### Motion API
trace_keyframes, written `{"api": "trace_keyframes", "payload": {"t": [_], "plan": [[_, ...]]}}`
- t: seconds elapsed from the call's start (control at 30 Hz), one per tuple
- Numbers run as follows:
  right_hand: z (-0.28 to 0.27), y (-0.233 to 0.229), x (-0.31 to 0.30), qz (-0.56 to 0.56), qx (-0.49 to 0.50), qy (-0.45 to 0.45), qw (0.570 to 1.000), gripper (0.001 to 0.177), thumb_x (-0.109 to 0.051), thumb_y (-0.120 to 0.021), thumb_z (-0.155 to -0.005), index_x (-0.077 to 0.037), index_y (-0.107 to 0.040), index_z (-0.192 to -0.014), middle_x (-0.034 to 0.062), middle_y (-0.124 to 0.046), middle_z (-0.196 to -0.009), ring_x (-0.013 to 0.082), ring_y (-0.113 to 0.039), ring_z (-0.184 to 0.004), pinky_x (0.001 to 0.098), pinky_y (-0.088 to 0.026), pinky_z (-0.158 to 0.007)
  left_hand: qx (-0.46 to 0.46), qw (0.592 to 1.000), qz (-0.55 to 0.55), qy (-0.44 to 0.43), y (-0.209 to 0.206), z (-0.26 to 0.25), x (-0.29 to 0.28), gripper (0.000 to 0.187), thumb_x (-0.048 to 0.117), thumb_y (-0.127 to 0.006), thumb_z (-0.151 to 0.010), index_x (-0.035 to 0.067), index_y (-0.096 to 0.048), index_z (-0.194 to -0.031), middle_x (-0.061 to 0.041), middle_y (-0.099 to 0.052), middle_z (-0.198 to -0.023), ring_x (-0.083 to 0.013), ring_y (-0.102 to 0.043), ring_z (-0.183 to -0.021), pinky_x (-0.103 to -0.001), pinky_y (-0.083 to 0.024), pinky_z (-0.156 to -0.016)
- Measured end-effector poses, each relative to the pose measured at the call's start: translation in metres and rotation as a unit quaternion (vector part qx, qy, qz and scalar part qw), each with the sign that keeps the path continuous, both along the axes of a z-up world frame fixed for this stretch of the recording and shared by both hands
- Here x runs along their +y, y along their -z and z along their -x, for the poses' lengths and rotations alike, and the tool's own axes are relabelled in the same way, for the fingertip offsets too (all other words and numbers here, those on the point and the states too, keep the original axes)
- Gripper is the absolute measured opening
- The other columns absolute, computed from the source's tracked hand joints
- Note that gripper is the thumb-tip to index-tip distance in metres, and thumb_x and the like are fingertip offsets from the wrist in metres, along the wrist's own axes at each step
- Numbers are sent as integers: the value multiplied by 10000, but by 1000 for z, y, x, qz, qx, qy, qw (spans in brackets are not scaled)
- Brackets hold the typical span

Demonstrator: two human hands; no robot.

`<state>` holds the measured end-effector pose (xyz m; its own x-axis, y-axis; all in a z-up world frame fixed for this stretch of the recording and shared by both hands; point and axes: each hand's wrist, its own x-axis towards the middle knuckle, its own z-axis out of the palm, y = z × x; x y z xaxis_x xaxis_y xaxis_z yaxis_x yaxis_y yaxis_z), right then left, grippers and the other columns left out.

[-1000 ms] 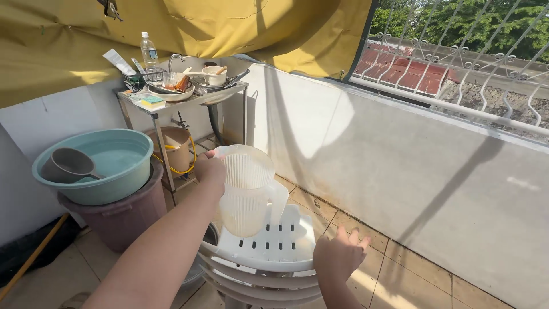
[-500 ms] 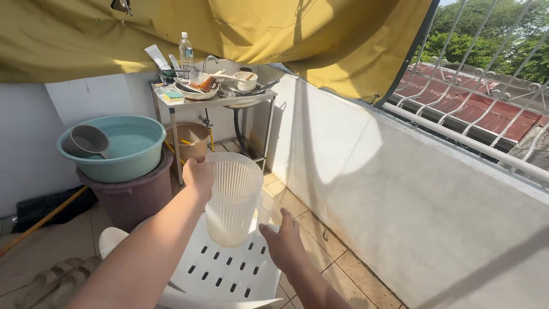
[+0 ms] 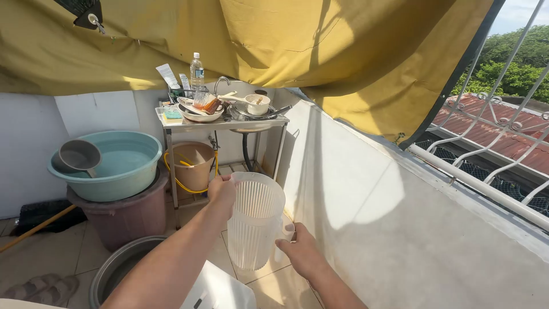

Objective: The person is rinsing and washing various dishes, including a plate, cups, and utensils, using water from a large basin on a balcony.

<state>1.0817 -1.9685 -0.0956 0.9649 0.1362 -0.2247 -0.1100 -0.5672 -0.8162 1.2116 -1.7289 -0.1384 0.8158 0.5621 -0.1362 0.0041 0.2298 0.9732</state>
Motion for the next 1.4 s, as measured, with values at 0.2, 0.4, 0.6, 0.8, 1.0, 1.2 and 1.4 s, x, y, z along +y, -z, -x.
{"api": "trace_keyframes", "payload": {"t": [0.2,0.4,0.6,0.8,1.0,1.2,1.4], "plan": [[-81,-11,1,23,-52,-81,995,539,-314,-715,-852,-65,-545,-1299,158,-733,-1140,252,-704,-1070,387,-525,-955,-27,997,56,-39,-9,-43,12,222,109,-620,-941,42,-660,-1148,-102,-713,-1062,-196,-646,-945,-378,-524,-830],[-109,-18,34,40,-29,-167,985,567,-198,-751,-760,-72,-564,-1281,122,-694,-1171,232,-682,-1074,387,-529,-966,43,994,18,-103,-15,-17,57,293,22,-597,-854,48,-682,-1133,-94,-711,-1057,-192,-655,-954,-377,-517,-853],[-136,-36,101,-48,-25,-209,976,575,-168,-732,-728,-15,-579,-1260,130,-710,-1144,231,-687,-1051,379,-527,-953,33,994,18,-107,-18,-13,147,287,50,-604,-775,4,-657,-1052,-122,-676,-1016,-245,-615,-896,-405,-467,-779],[-172,-49,166,-157,62,-235,957,478,-175,-708,-725,-19,-595,-1162,89,-728,-917,198,-711,-887,406,-560,-896,58,992,38,-109,-89,13,183,285,322,-588,-894,145,-632,-1113,-55,-683,-1032,-196,-605,-972,-382,-447,-866],[-194,-59,207,-271,97,-252,924,435,-144,-646,-701,-27,-627,-1120,60,-682,-913,165,-664,-834,385,-477,-782,42,996,-12,-77,-101,5,218,336,398,-469,-944,180,-643,-1131,20,-683,-1119,-152,-594,-1103,-389,-413,-995],[-235,-60,237,-314,70,-237,917,455,-77,-701,-684,9,-568,-1111,128,-690,-935,206,-691,-844,395,-519,-761,40,998,-1,-42,-118,-1,230,370,395,-465,-950,152,-643,-1163,5,-671,-1178,-173,-570,-1167,-404,-396,-1038],[-281,-51,255,-277,91,-225,930,378,-62,-718,-725,14,-613,-1081,121,-709,-919,207,-691,-827,342,-555,-802,53,998,12,-29,-107,-22,231,414,399,-445,-947,144,-626,-1219,-11,-646,-1256,-185,-554,-1214,-419,-399,-1067]]}}
